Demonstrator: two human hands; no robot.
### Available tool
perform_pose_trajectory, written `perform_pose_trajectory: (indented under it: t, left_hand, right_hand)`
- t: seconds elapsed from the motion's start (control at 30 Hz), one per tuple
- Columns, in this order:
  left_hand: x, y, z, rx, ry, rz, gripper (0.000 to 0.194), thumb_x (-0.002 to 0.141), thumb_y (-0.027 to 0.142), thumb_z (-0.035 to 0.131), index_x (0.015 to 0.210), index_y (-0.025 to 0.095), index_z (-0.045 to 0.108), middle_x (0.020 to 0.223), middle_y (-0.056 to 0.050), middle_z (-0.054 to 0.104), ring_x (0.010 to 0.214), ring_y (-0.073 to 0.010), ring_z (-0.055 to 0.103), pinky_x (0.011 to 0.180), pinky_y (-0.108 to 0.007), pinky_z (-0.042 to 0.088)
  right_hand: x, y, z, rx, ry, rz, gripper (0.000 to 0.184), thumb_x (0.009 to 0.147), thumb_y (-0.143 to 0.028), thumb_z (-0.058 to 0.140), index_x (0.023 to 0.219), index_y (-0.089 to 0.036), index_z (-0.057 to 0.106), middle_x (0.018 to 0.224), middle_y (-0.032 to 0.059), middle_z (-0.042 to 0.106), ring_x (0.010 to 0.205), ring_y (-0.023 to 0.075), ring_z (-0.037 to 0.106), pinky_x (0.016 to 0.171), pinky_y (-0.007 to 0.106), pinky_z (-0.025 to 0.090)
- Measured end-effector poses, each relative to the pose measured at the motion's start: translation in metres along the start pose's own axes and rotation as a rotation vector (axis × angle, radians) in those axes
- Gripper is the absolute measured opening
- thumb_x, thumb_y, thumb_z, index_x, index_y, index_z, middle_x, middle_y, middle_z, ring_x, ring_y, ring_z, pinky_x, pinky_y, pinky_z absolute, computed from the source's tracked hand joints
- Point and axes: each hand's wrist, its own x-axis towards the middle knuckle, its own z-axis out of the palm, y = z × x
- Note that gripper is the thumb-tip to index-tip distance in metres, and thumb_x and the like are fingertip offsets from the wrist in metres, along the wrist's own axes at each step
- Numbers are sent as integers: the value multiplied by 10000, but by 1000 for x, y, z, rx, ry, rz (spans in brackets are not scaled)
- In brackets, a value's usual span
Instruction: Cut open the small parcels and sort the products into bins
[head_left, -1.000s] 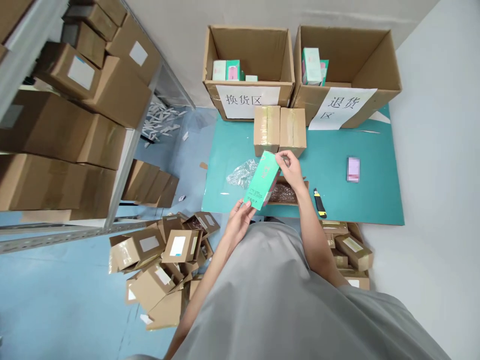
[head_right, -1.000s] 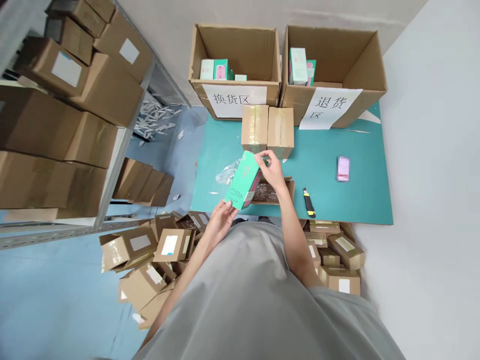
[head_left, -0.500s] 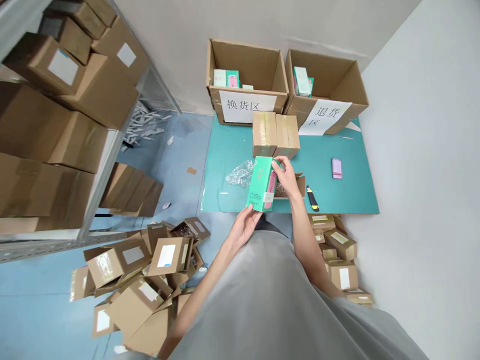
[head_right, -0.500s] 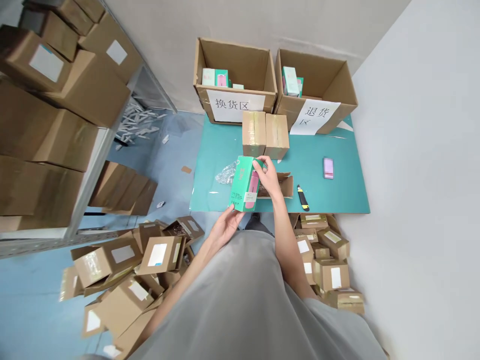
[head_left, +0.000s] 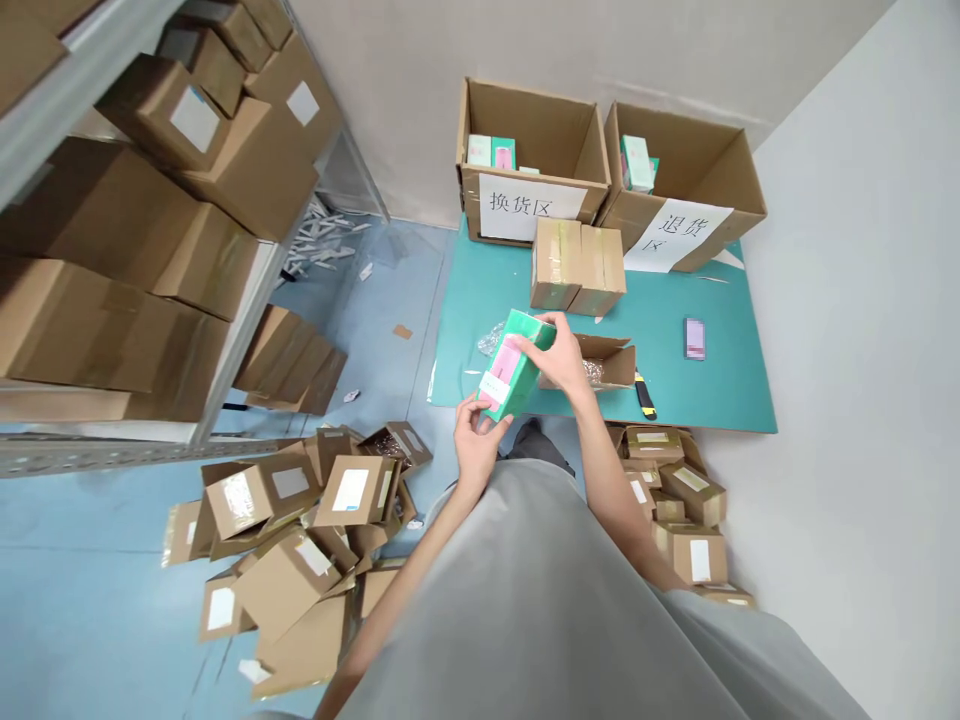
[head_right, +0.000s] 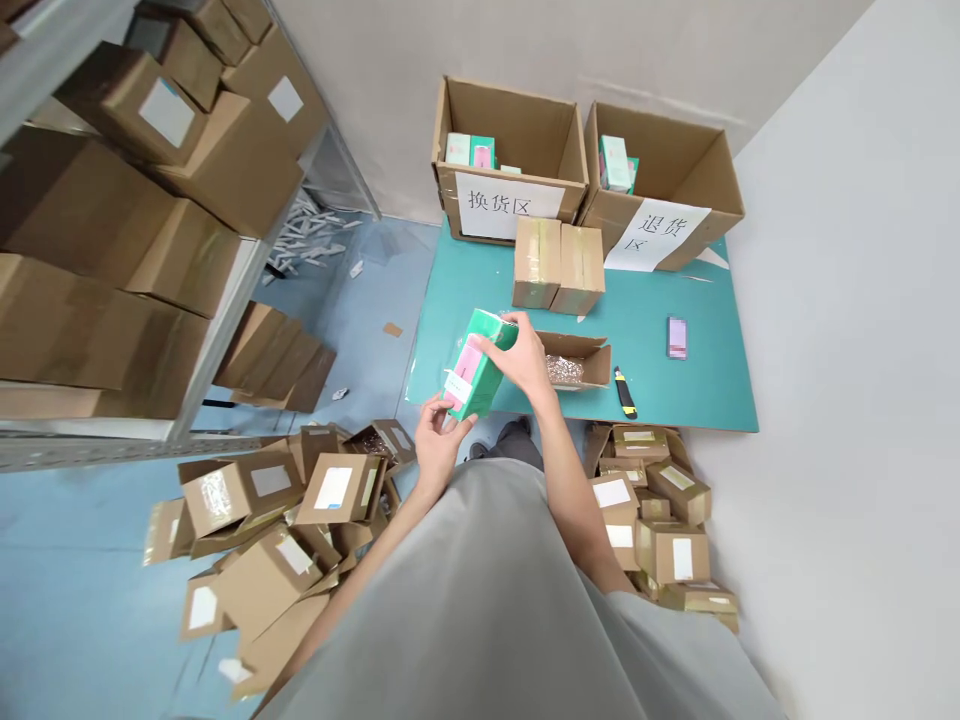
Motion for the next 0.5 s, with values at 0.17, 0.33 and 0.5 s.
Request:
perform_pose_trajectory:
  t: [0.17, 0.33, 0.5]
  left_hand:
    - [1, 4, -19, -38, -37, -31, 491, 816, 495, 897, 1127, 285, 581, 1410, -89, 675, 1404, -273, 659, 1126, -392, 567]
    - [8, 3, -24, -259, -208, -432, 481, 730, 402, 922, 1016, 255, 564, 1068, -15, 733, 990, -199, 732, 987, -388, 619]
    - [9, 5, -18, -303, -333, -577, 490, 679, 358, 988, 988, 224, 632, 1034, -34, 776, 904, -199, 743, 916, -398, 666]
  right_hand:
    - [-17, 4, 14, 84, 62, -28, 527, 961, -719, 705, 1238, -280, 618, 1318, 98, 741, 1188, 303, 711, 1077, 455, 592]
    - [-28, 23, 12, 193, 72, 39, 583, 902, -777, 728, 1176, -275, 619, 1228, 86, 736, 1093, 287, 710, 977, 428, 618]
    - [-30, 35, 11, 178, 21, 70, 582, 927, -787, 694, 1214, -291, 589, 1170, 61, 695, 996, 261, 667, 896, 401, 595]
